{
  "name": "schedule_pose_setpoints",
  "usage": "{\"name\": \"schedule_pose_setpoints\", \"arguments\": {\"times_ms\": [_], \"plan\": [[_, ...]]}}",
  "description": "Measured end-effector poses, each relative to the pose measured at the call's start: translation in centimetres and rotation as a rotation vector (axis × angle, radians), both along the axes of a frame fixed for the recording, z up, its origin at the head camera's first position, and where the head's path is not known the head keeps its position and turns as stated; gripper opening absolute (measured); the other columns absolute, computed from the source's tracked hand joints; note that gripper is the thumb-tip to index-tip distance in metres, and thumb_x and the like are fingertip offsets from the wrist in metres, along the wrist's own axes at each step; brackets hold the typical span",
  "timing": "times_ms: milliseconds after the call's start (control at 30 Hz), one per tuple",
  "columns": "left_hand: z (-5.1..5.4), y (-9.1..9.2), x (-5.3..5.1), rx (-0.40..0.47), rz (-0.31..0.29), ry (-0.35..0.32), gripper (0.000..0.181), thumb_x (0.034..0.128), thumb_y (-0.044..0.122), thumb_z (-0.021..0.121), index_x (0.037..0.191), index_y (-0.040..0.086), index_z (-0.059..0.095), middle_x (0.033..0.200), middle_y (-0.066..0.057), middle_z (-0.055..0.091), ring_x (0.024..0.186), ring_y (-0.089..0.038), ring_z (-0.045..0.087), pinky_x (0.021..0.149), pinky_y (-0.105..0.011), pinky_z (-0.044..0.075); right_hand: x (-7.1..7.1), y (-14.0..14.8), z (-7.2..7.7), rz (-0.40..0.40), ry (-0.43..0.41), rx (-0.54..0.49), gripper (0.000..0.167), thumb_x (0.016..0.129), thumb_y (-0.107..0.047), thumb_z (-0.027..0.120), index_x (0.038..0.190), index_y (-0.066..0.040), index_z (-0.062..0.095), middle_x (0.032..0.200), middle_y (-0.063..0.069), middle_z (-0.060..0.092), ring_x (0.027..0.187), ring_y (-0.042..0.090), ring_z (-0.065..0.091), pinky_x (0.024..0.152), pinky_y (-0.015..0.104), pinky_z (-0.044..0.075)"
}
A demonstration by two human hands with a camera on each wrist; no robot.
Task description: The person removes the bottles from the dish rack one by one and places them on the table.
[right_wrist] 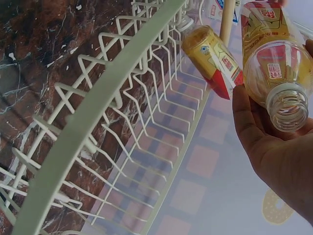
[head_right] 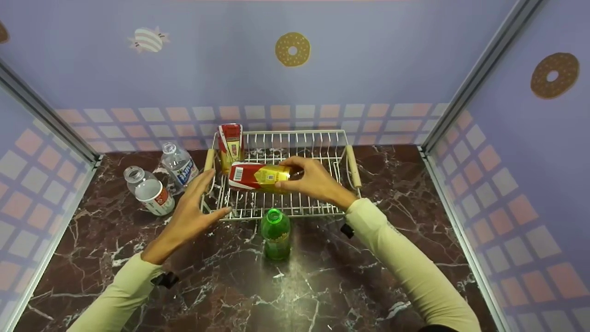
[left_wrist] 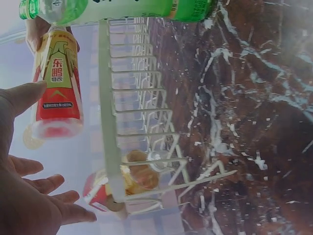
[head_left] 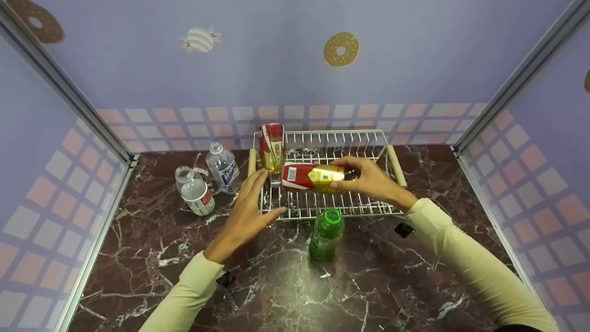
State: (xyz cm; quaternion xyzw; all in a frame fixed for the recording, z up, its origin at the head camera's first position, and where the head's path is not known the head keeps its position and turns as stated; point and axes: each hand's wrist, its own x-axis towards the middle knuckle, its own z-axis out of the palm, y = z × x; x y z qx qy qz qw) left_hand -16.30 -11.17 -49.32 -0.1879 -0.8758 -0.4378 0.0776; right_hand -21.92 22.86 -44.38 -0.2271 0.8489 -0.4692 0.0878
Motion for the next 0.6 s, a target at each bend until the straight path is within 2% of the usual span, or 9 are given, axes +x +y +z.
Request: {"name": "schedule_pose_setpoints", "arguments": {"times_ms": [133, 267, 467, 600], "plan": [[0.5, 0.4, -0.3, -0.006, -0.031, 0.034, 0.104, 0.0876, 0.023, 0.095, 0.169, -0.002, 0.034, 0.176, -0.02, 0.032, 0.163, -0.041, 0.029, 0.133, -0.061, 0.028, 0.2, -0.3, 0.0, 0.01, -0.008, -0.006, 0.062, 0.092, -0.021, 0.089, 0.145, 0.0, 0.066, 0.127, 0.016, 0.072, 0.109, 0.029, 0.069, 0.089, 0.031, 0.064], [1.0, 0.7, -0.4, -0.015, -0.045, 0.028, 0.106, 0.088, 0.025, 0.094, 0.17, 0.0, 0.033, 0.177, -0.019, 0.032, 0.164, -0.038, 0.029, 0.133, -0.059, 0.028, 0.4, -0.6, 0.1, 0.025, -0.02, -0.011, 0.061, 0.093, -0.022, 0.089, 0.145, -0.001, 0.066, 0.128, 0.015, 0.072, 0.109, 0.029, 0.069, 0.089, 0.035, 0.066], [1.7, 1.1, -0.7, -0.043, -0.083, 0.049, 0.103, 0.0891, 0.022, 0.093, 0.17, -0.002, 0.033, 0.176, -0.02, 0.032, 0.164, -0.038, 0.029, 0.135, -0.056, 0.026, 0.8, -1.1, 0.3, 0.034, -0.008, 0.001, 0.061, 0.093, -0.025, 0.09, 0.145, -0.003, 0.067, 0.13, 0.012, 0.073, 0.113, 0.027, 0.069, 0.097, 0.039, 0.064], [1.9, 1.5, -1.1, -0.069, -0.113, 0.081, 0.101, 0.088, 0.019, 0.094, 0.168, -0.004, 0.036, 0.173, -0.022, 0.036, 0.162, -0.04, 0.031, 0.135, -0.056, 0.027, 0.9, -1.5, 0.5, 0.043, -0.004, -0.001, 0.062, 0.093, -0.022, 0.09, 0.145, 0.0, 0.066, 0.128, 0.015, 0.073, 0.109, 0.028, 0.07, 0.091, 0.035, 0.065]]}}
